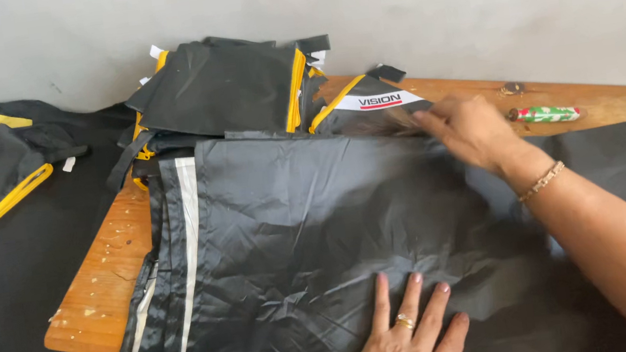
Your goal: The person picks up a black bag from a crate, unfolds it on a wooden table, and wipes the surface with a feather duster. They smooth the bag with their hands and continue wiping different areas of the bag.
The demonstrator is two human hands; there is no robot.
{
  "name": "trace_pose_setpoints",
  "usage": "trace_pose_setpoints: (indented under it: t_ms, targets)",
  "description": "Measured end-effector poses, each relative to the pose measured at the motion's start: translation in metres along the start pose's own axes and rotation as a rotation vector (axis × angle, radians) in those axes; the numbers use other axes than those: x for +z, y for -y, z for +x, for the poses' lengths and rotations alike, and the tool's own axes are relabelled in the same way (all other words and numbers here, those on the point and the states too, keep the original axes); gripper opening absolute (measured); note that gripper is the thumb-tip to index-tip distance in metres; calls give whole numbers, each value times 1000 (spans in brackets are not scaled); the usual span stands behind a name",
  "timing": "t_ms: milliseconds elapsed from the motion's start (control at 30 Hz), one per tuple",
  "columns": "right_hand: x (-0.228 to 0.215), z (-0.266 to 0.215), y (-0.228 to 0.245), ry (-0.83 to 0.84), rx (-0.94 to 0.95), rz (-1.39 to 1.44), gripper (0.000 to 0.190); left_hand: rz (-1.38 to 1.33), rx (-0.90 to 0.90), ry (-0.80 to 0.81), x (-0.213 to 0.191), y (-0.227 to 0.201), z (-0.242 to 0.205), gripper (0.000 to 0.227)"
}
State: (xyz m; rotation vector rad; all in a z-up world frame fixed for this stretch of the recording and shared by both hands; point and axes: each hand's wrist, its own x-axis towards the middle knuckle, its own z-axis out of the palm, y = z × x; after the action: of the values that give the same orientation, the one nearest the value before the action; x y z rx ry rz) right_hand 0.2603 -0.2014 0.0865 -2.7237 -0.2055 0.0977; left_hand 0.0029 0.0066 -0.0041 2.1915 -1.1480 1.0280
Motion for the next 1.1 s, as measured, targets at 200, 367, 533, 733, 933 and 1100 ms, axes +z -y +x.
trace_pose_setpoints:
  t_ms: [200, 367, 533, 733, 933, 1100]
  targets:
    - [3, 35, -71, -14, 161, -481, 44, 90, 36, 75, 8, 8, -16, 25]
    - [21, 39, -101, -101, 68, -304, 58, 147, 37, 1, 17, 10, -19, 26]
    - [4, 29, -82, 35, 195, -238, 60, 171, 26, -46, 25, 10, -21, 28]
    - [24, 40, -109, -4, 99, -265, 45, 176, 26, -42, 33, 11, -27, 26]
    - [27, 18, -95, -227, 58, -198, 36, -207, -163, 356, 6, 14, 18, 32]
    - [3, 1, -85, -581, -149, -91, 28, -189, -173, 545, 0, 31, 64, 80]
